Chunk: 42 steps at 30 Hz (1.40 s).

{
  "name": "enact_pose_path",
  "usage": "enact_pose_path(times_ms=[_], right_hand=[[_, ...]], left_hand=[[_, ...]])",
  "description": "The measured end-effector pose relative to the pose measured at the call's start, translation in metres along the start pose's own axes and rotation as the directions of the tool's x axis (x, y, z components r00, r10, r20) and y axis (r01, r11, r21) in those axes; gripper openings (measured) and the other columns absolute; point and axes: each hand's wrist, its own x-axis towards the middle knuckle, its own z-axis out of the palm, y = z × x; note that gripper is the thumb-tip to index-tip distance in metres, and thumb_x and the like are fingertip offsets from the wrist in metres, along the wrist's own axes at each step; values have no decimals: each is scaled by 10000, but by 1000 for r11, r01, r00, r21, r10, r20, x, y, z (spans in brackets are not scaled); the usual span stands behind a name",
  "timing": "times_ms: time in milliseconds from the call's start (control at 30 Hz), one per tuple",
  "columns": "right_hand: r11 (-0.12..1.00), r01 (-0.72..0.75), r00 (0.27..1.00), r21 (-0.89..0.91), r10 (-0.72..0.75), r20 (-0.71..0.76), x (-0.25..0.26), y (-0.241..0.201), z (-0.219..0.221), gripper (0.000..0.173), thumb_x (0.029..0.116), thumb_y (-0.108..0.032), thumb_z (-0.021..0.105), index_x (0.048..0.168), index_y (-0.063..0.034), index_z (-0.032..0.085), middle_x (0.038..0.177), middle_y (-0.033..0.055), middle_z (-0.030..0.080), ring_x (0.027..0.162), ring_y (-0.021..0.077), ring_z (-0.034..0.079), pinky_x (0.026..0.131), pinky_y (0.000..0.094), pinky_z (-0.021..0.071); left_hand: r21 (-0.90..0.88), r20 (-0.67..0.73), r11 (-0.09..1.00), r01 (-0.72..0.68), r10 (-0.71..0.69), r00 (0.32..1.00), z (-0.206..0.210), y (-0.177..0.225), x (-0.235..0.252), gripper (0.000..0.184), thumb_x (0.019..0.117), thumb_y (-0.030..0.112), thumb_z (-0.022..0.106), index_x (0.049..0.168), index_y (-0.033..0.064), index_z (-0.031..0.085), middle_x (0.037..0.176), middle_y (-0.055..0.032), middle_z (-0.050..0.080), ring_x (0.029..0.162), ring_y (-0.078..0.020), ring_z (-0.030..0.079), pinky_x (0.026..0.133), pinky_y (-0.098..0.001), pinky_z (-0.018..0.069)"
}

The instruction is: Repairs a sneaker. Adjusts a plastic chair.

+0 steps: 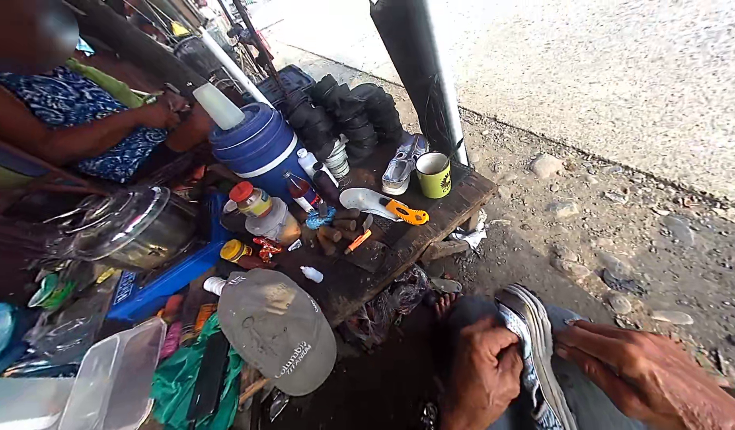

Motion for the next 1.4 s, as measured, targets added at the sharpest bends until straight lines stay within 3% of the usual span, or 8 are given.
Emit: enact_pose_path(times_ms=[233, 500, 600, 700, 900, 1000, 1167, 1400], right_hand=[[997, -73, 997, 18, 73, -6, 3, -3, 0, 324, 1000, -405, 525, 941, -183, 754, 815, 25, 720, 645, 233, 695, 487, 488, 513], [988, -135, 989, -76, 139, 46, 17, -9, -6, 322, 976, -409, 529, 915, -175, 742, 768, 49, 700, 633, 288, 694, 485, 534, 513], [966, -89, 985, -241, 122, 125, 17, -26, -7, 213, 972, -263, 601, 979, -71, 692, 794, 137, 683, 675, 369, 704, 518, 530, 549], [946, 22, 995, -325, 12, 101, 16, -31, 0, 143, 867, -133, 668, 955, -21, 659, 809, 144, 659, 676, 342, 702, 510, 461, 563], [937, 138, 988, -321, -151, -15, 5, 2, 7, 417, 1058, -425, 399, 989, -120, 675, 669, 32, 601, 492, 229, 617, 382, 385, 477], [954, 84, 993, -288, -103, -50, -2, 5, 8, 474, 1064, -491, 381, 1052, -151, 710, 677, 27, 629, 488, 231, 619, 379, 398, 466], [963, -29, 986, -269, -17, -168, -7, 8, 13, 529, 1053, -571, 363, 958, -167, 692, 564, 5, 553, 425, 209, 560, 355, 387, 404], [954, -263, 963, -144, 251, -94, -43, 10, -4, 542, 1061, -563, 395, 967, -110, 678, 558, 25, 527, 461, 221, 544, 426, 414, 408]], left_hand=[[14, 122, 999, -42, 40, 992, -9, 0, 2, 101, 902, -29, 632, 868, -49, 724, 875, -146, 712, 850, -187, 702, 801, -325, 590], [60, 117, 989, 134, -140, 983, -10, 2, 7, 100, 890, 34, 615, 843, -12, 691, 797, -97, 664, 712, -143, 651, 669, -300, 559], [6, 134, 994, 105, -105, 985, -9, 0, 5, 98, 858, 15, 616, 798, -27, 681, 783, -105, 657, 704, -137, 643, 655, -286, 549], [-38, 134, 996, 77, -71, 988, -11, -4, 3, 95, 847, -9, 622, 782, -41, 684, 780, -113, 660, 713, -127, 641, 666, -270, 546], [-59, 218, 996, 71, -57, 974, -14, -5, 7, 97, 875, 6, 627, 827, -40, 698, 828, -117, 677, 763, -133, 659, 709, -286, 562], [-48, 243, 996, 73, -59, 968, -12, -4, 9, 110, 886, 10, 611, 828, -40, 691, 833, -121, 674, 758, -147, 656, 703, -297, 557], [-11, 220, 996, 91, -87, 972, -12, -2, 17, 116, 889, 16, 606, 846, -19, 708, 855, -100, 685, 781, -122, 662, 714, -280, 563], [-57, 195, 993, 108, -95, 976, -10, -3, 10, 110, 911, 15, 627, 942, -15, 727, 949, -73, 716, 852, -87, 697, 768, -250, 606]])
